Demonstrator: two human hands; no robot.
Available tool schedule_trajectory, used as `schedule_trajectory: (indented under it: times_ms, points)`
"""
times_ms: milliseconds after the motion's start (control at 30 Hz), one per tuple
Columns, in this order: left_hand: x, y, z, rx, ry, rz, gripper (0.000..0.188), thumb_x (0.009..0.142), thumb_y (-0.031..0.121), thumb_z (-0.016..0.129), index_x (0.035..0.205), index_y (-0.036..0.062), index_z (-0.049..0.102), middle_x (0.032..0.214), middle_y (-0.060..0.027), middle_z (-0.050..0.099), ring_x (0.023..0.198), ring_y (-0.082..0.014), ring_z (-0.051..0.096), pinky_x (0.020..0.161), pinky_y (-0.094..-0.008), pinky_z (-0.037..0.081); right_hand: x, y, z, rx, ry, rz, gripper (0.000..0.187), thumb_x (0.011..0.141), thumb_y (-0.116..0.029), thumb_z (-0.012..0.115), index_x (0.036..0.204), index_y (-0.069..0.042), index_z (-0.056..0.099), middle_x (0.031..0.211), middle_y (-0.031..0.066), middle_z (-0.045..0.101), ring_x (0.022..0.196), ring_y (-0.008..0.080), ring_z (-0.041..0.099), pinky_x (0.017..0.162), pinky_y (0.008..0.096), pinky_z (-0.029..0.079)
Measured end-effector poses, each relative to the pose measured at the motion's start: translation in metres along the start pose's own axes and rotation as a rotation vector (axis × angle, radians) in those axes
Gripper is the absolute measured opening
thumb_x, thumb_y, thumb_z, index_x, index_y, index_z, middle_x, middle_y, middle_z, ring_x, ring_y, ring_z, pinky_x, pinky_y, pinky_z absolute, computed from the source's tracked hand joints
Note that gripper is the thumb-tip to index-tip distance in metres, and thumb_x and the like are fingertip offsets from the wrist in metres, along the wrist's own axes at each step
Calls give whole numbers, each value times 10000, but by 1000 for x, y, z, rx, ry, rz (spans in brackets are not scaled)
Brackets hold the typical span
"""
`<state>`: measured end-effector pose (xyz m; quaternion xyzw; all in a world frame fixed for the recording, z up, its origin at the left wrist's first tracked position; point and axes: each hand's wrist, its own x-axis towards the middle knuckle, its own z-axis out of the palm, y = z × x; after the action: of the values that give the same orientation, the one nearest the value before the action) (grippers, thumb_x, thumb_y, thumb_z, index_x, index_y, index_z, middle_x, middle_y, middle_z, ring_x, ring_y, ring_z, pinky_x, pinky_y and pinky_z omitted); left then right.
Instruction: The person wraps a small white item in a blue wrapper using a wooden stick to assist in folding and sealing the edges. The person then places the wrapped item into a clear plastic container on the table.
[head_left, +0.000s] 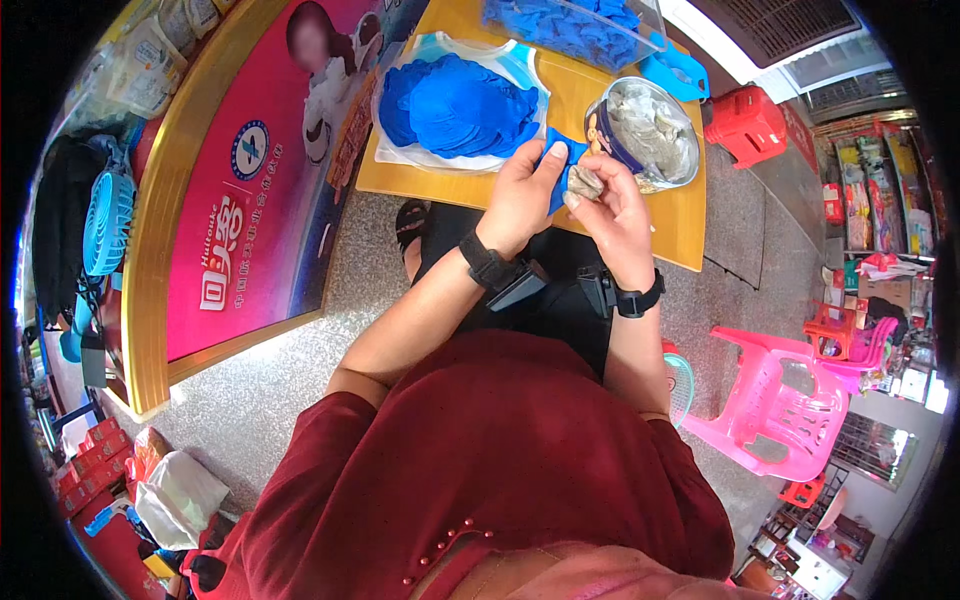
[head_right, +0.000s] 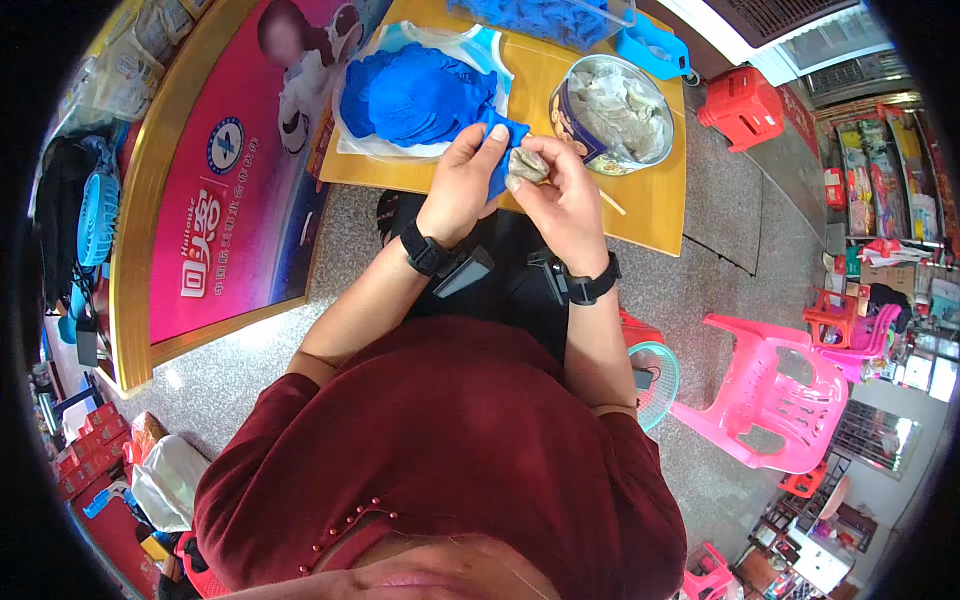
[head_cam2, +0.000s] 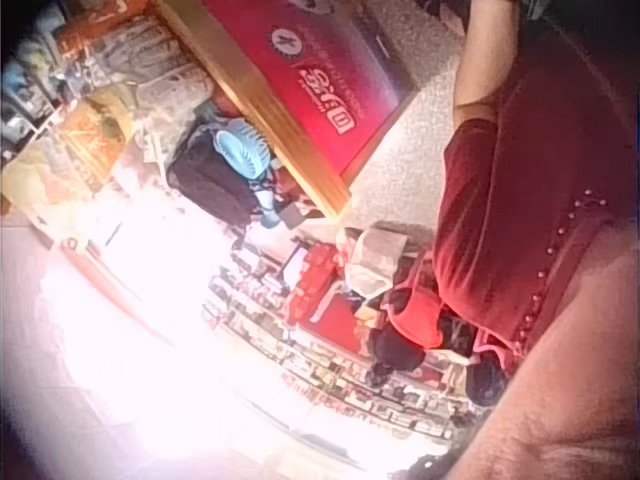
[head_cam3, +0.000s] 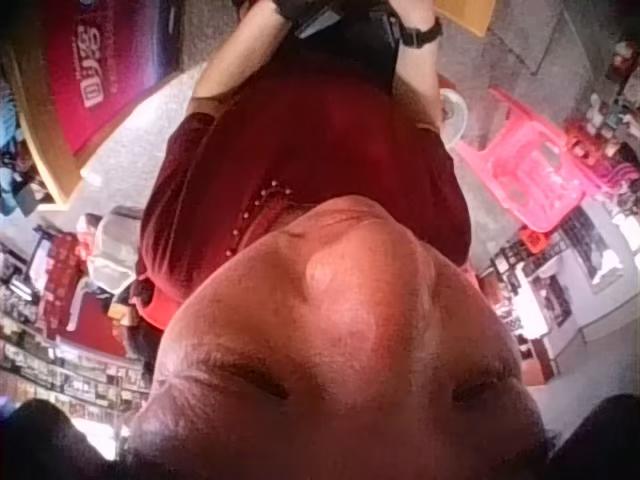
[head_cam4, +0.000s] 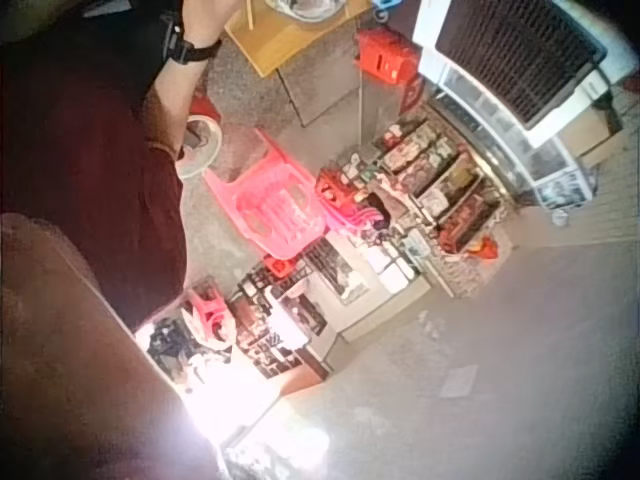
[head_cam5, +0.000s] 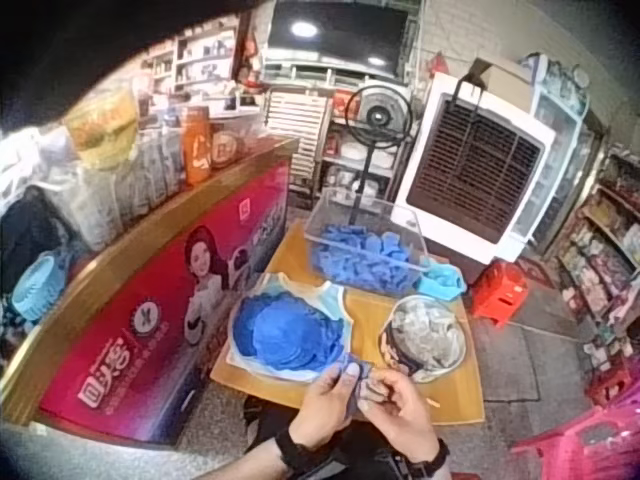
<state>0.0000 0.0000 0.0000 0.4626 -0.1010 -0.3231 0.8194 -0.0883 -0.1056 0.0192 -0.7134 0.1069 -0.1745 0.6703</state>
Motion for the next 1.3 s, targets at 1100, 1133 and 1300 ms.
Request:
schedule_trajectory:
  times_ms: [1100, 1133, 1300]
  points:
    - [0, 2, -6, 486, 63, 450, 241, 834, 92, 722, 1025, 17, 596, 770, -80, 615, 692, -145, 593, 622, -271, 494, 5, -1, -4, -80, 235, 231, 121, 866, -140, 684, 888, -36, 626, 669, -21, 562, 486, 26, 461, 422, 187, 345]
    - [4, -5, -8, 485, 23, 497, 246, 819, 74, 732, 1021, 13, 604, 744, -66, 636, 641, -125, 606, 597, -255, 497, 5, -1, -5, -81, 230, 227, 108, 866, -128, 681, 887, -36, 630, 673, -19, 568, 486, 23, 458, 423, 189, 347]
    - [8, -11, -16, 453, -39, 336, 266, 808, 67, 730, 1037, 6, 609, 787, -102, 669, 699, -154, 654, 644, -282, 523, 4, -2, -9, 82, 196, 262, 154, 868, -141, 676, 936, -11, 632, 730, 2, 594, 511, 43, 488, 440, 199, 371]
